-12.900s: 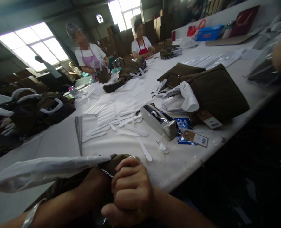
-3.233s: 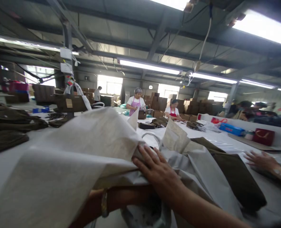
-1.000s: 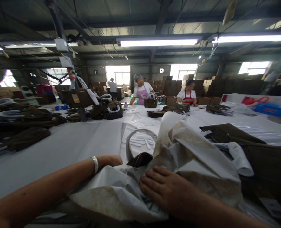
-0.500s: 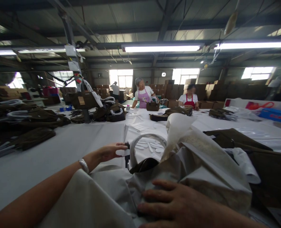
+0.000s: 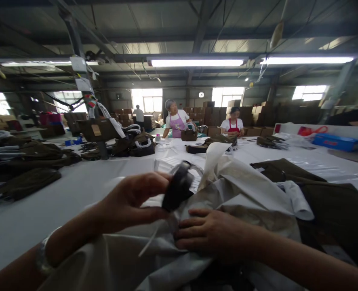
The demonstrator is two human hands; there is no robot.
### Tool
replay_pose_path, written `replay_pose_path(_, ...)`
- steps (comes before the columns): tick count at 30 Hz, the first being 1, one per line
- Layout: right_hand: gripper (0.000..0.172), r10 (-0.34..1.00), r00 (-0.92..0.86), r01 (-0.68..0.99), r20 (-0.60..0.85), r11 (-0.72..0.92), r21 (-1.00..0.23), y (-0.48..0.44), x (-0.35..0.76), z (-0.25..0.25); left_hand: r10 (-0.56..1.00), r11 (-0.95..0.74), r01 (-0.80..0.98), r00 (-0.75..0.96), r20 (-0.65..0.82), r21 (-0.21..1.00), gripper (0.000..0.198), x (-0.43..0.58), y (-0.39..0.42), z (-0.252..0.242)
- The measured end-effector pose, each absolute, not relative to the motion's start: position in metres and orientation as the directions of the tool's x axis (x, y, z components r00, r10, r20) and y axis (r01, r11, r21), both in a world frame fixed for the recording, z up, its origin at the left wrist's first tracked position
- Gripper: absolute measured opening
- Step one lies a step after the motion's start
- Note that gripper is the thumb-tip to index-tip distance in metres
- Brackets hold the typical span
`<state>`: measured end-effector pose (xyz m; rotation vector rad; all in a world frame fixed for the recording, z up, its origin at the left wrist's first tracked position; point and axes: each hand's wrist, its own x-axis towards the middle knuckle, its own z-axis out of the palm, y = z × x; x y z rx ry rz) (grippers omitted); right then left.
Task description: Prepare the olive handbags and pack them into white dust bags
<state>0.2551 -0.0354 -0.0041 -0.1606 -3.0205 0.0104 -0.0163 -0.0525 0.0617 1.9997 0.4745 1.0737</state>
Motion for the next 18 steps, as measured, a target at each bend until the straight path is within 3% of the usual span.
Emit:
replay_pose_path(4, 0.054, 0.164, -0.973, 0.178, 0.161, 0.981, 0.072, -0.037, 0.261, -0.008, 0.465, -0.695, 0.062, 0.799, 0.382, 0.716, 0.024, 0.019, -0.058, 0.053)
replay_pose_path(8, 0.028, 0.217, -0.949, 0.255, 0.228, 0.955, 0.153, -0.051, 0.273, -0.008, 0.441, -0.700, 0.074, 0.828, 0.347, 0.710, 0.020, 0.027, -0.048, 0.030)
replay_pose_path(12, 0.023, 0.160, -0.919, 0.266, 0.360, 0.926, 0.267, -0.081, 0.285, 0.011, 0.465, -0.707, 0.118, 0.820, 0.333, 0.698, 0.022, 0.018, -0.034, 0.013)
replay_pose_path(18, 0.019, 0.249, -0.821, 0.351, 0.514, 0.930, 0.112, -0.115, 0.306, 0.054, 0.423, -0.750, 0.166, 0.864, 0.272, 0.640, 0.025, 0.019, -0.025, 0.014)
